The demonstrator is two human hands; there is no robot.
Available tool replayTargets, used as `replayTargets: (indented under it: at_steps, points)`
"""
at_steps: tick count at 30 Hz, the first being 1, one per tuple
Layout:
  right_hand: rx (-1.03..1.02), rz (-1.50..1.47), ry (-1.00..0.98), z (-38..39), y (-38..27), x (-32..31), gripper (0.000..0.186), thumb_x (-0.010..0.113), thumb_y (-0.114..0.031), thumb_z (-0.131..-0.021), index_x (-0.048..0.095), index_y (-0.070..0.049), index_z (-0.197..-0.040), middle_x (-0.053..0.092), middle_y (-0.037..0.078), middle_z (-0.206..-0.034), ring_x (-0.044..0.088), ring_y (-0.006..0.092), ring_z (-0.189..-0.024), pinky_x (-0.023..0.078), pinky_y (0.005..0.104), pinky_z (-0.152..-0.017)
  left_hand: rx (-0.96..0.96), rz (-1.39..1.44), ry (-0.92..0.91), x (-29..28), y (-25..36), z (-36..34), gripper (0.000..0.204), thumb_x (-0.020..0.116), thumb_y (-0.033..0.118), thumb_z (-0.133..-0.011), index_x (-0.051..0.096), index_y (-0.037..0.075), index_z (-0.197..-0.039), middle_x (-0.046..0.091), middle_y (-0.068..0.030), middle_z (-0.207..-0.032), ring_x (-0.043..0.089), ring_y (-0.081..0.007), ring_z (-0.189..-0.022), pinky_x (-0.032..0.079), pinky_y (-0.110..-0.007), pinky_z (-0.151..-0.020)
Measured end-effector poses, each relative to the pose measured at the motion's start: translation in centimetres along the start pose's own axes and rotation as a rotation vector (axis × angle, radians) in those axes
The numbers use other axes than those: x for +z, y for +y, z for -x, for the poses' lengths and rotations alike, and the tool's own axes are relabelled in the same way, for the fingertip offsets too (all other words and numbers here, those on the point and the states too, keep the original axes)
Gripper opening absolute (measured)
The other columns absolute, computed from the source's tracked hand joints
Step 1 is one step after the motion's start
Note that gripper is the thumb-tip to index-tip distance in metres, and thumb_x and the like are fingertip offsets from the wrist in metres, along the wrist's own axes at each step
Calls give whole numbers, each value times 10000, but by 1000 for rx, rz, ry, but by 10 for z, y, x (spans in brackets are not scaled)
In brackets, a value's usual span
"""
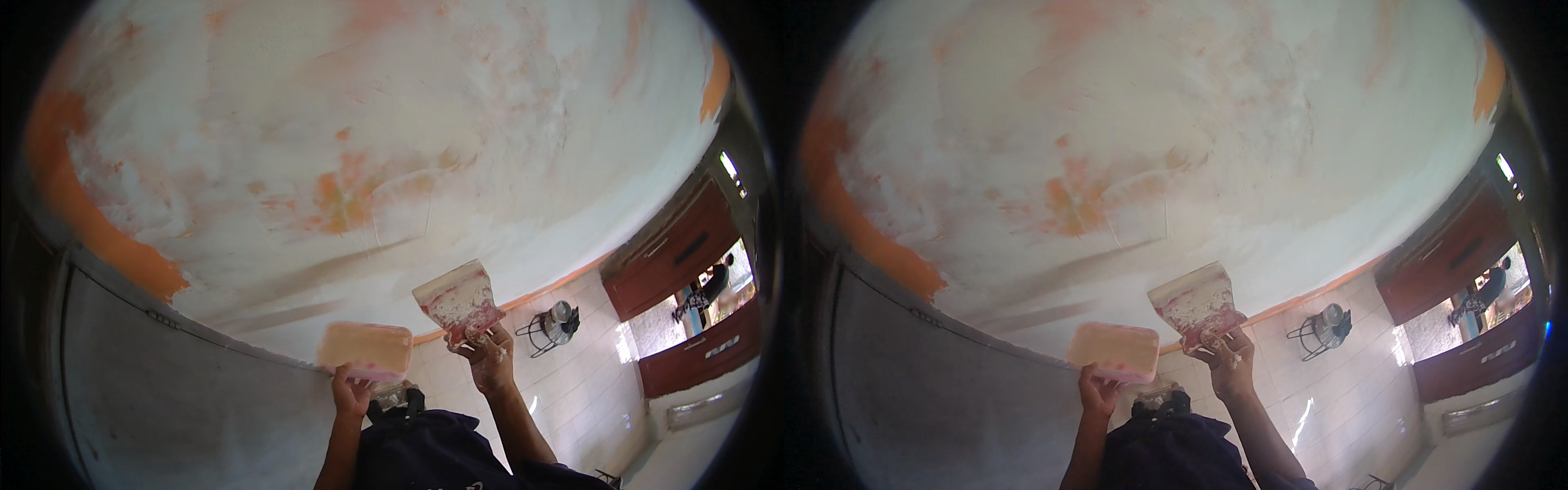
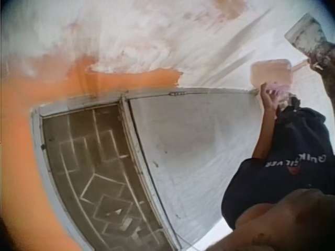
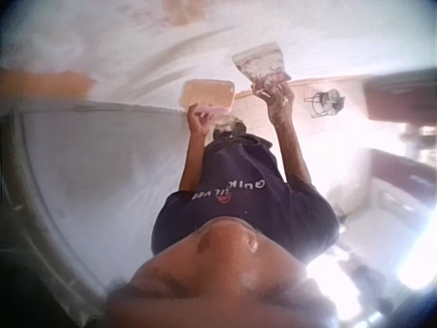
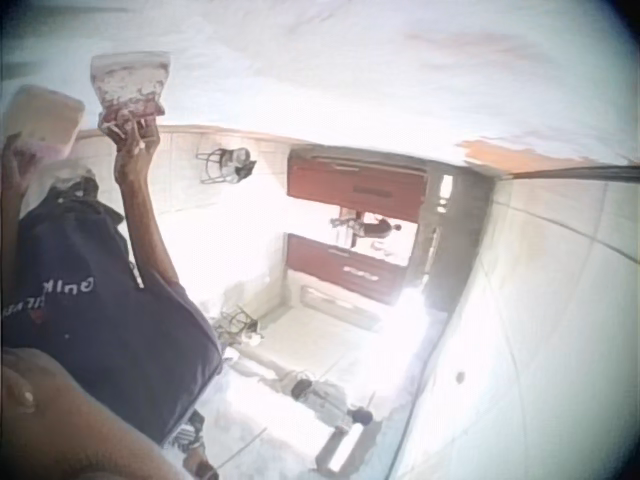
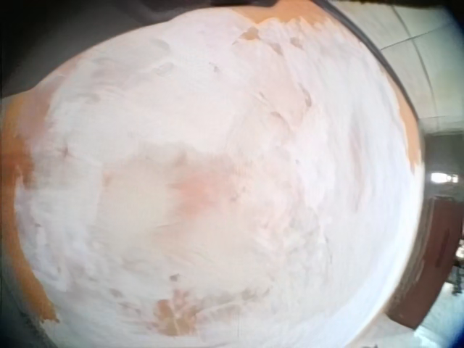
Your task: The person applies plaster to an orange and white wall using a spreader, repeatedly scooping plaster from a pink tray and smoothing it onto the surface.
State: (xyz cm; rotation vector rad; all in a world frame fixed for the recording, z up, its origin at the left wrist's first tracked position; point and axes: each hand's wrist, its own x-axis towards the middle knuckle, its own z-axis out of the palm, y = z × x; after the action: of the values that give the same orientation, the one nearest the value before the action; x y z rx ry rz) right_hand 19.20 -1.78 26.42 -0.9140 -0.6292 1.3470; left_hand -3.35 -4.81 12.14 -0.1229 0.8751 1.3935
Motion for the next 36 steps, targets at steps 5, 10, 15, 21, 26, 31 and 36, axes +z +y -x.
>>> replayTargets:
  at_steps: [5, 10, 15, 21, 26, 31, 36]
  points:
    - [105, 96, -125, -9, 4, -17, 242, 572, -134, -831, 576, 42, -998, 629, 128, -893, 629, 198, -755, 542, 329, -637, -28, -98, -120, -2, 0, -1, 475, 518, 312, -796, 448, 41, -1180, 536, -128, -1078, 548, -330, -975, 461, -506, -822]
    - [105, 147, -238, -24, -11, -27, 276, 579, -165, -826, 582, 35, -1016, 629, 102, -866, 613, 167, -718, 519, 294, -593, -35, -122, -293, -1, 6, -2, 533, 473, 370, -810, 427, 37, -1224, 543, -142, -1114, 559, -312, -971, 483, -460, -812]
    - [179, 85, -241, -26, -21, -18, 180, 572, -128, -827, 580, 23, -925, 616, 95, -759, 588, 156, -628, 484, 284, -529, -74, -23, -354, 13, 3, 5, 515, 482, 391, -808, 466, 33, -1179, 584, -122, -990, 595, -259, -868, 504, -408, -769]
    - [-61, 283, -302, -20, -24, -7, 183, 570, -77, -832, 585, 64, -946, 631, 128, -819, 620, 188, -722, 524, 308, -625, -81, 14, -303, 58, 3, 32, 548, 473, 451, -800, 466, 43, -1166, 557, -109, -990, 567, -228, -852, 496, -383, -749]
    - [-579, 1032, -387, 0, -33, 6, 228, 561, 41, -771, 595, 58, -996, 647, 170, -909, 651, 241, -818, 544, 338, -708, -238, 3, -282, 57, 9, 32, 536, 529, 434, -760, 472, 54, -1135, 524, -89, -949, 541, -209, -856, 488, -369, -747]
    - [-957, 1119, -696, -5, -18, -1, 393, 636, 25, -653, 620, -51, -1038, 624, 106, -1057, 594, 300, -1012, 527, 417, -820, -175, 27, -338, 58, 13, 21, 488, 567, 421, -727, 511, 37, -1023, 513, -37, -781, 540, -180, -728, 485, -358, -669]
    - [-1060, 1267, -775, -11, -15, -14, 406, 623, 44, -626, 600, -5, -1028, 627, 105, -1042, 584, 346, -1015, 524, 457, -823, -144, -17, -324, 70, 31, 36, 461, 577, 412, -712, 530, 38, -977, 506, -24, -734, 532, -170, -681, 478, -339, -623]
